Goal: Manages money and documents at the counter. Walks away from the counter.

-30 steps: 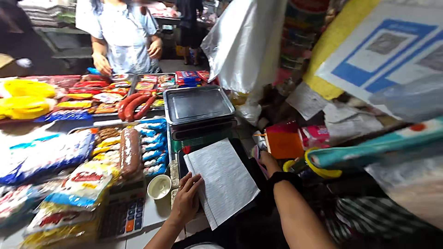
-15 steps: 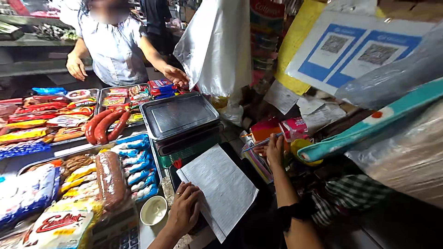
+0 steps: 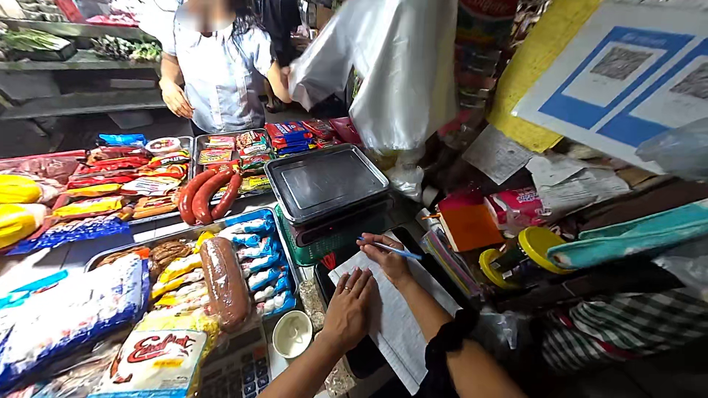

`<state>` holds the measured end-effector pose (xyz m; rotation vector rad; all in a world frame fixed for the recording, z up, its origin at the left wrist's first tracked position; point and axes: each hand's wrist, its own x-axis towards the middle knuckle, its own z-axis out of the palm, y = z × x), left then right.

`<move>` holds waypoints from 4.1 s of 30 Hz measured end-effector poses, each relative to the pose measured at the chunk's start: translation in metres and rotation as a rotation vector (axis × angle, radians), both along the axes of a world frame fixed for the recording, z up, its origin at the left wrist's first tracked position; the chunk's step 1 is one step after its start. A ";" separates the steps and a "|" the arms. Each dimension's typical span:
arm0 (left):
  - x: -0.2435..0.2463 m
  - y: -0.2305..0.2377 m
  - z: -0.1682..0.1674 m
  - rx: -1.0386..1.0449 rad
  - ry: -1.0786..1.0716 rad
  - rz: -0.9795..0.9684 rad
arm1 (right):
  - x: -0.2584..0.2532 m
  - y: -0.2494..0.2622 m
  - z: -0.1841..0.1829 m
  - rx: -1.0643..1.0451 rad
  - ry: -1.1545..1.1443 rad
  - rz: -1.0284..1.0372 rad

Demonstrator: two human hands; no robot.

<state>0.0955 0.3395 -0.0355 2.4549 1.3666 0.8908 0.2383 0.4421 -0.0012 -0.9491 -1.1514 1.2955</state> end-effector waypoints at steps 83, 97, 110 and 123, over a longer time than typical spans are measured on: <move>0.005 -0.002 0.001 0.034 0.146 0.090 | -0.004 0.003 -0.014 0.421 -0.507 -0.106; 0.005 -0.002 0.002 0.028 0.151 0.086 | -0.004 0.002 -0.015 0.416 -0.516 -0.131; 0.005 -0.002 0.002 0.028 0.158 0.084 | -0.003 0.001 -0.013 0.434 -0.531 -0.189; 0.005 -0.002 0.000 0.054 0.146 0.091 | -0.005 0.002 -0.013 0.410 -0.561 -0.222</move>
